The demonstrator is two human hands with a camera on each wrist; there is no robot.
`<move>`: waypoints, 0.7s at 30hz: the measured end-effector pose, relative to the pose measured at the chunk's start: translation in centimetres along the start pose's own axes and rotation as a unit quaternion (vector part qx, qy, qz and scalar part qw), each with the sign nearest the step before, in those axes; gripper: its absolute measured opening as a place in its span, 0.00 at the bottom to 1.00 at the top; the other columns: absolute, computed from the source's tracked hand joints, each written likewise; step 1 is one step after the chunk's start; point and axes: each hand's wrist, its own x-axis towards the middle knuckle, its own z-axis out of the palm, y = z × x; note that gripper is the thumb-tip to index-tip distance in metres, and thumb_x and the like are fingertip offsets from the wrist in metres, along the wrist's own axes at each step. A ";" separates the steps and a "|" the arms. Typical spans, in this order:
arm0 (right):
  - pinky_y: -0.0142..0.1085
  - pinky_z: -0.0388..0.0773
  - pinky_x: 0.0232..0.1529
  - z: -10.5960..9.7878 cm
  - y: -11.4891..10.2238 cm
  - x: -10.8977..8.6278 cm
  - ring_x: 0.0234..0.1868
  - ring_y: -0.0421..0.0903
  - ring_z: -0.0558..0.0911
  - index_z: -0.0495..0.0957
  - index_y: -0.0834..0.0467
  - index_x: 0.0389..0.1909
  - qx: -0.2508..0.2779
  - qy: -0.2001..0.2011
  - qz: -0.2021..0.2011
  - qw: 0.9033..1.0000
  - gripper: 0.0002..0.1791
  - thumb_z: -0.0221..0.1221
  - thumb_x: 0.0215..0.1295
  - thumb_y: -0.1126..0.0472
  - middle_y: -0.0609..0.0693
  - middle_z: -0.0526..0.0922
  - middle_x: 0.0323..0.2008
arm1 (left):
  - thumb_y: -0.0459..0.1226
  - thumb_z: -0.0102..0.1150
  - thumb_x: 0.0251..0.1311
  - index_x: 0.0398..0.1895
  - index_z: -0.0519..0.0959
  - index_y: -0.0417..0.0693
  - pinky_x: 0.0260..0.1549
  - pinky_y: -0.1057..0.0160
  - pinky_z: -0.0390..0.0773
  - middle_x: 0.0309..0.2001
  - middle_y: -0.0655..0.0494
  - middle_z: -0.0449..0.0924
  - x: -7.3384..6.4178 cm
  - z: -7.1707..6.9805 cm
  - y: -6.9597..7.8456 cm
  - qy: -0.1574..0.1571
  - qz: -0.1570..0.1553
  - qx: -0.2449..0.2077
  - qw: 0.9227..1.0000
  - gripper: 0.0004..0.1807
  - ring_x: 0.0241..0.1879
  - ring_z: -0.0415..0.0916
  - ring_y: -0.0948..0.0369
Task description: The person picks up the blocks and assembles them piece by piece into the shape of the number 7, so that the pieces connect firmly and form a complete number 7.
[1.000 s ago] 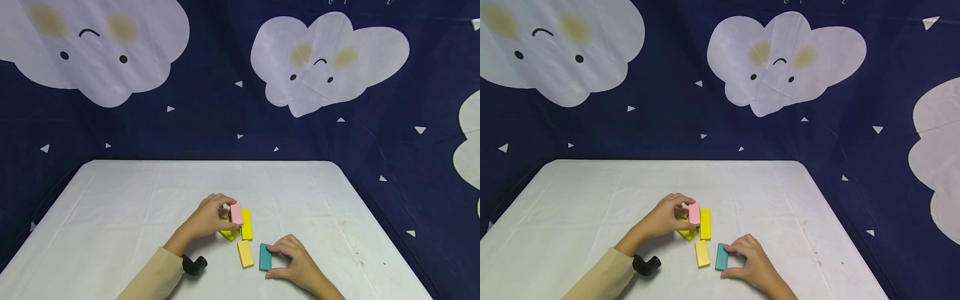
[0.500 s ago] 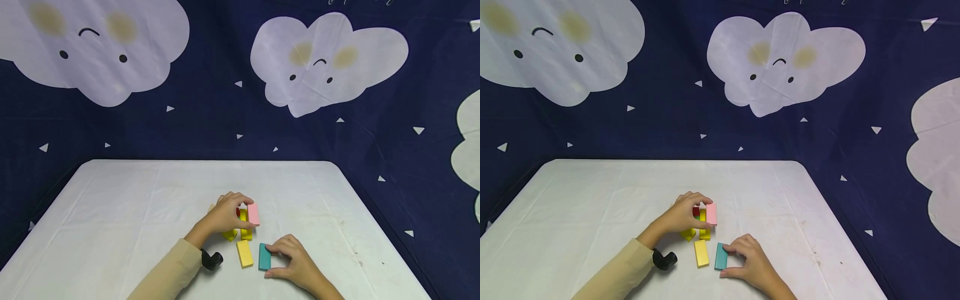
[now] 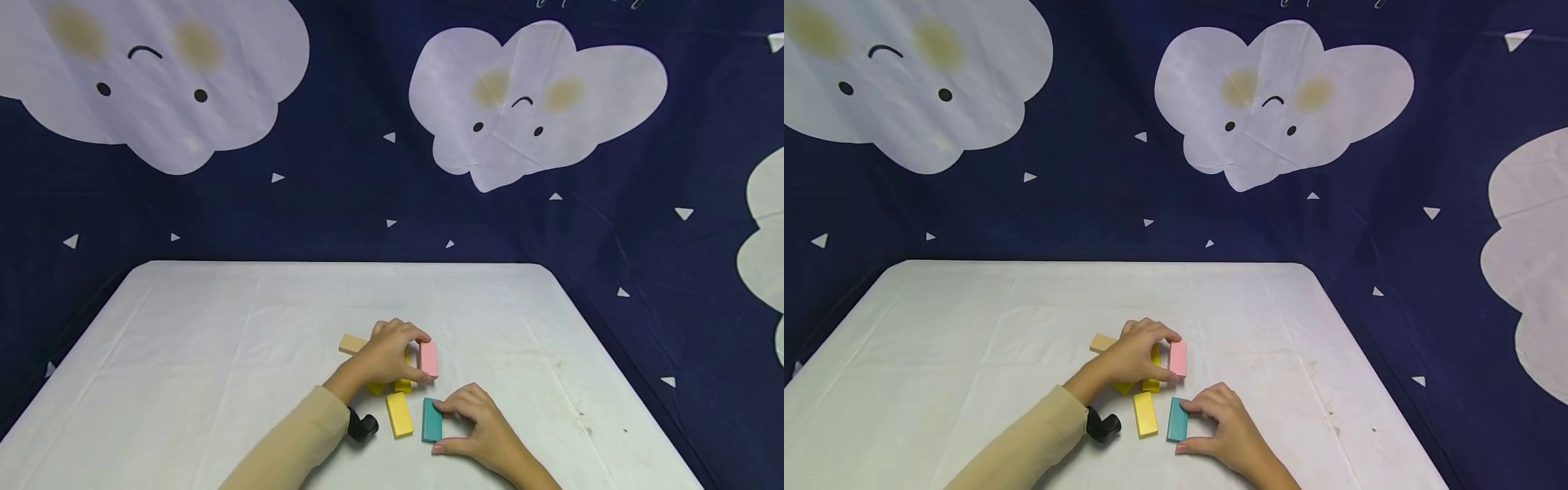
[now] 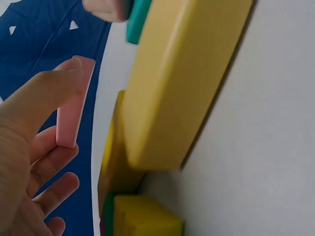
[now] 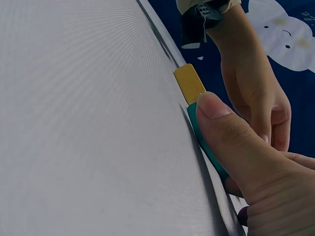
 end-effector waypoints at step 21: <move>0.27 0.71 0.52 0.0 -0.2 0.0 0.47 0.32 0.73 0.84 0.44 0.47 0.007 0.003 -0.005 1.000 0.29 0.75 0.41 0.41 0.31 0.81 0.42 | 0.60 0.73 0.47 0.58 0.79 0.61 0.69 0.45 0.53 0.60 0.64 0.78 0.3 1.3 0.1 -0.047 -0.020 0.035 0.998 0.34 0.64 0.67 0.61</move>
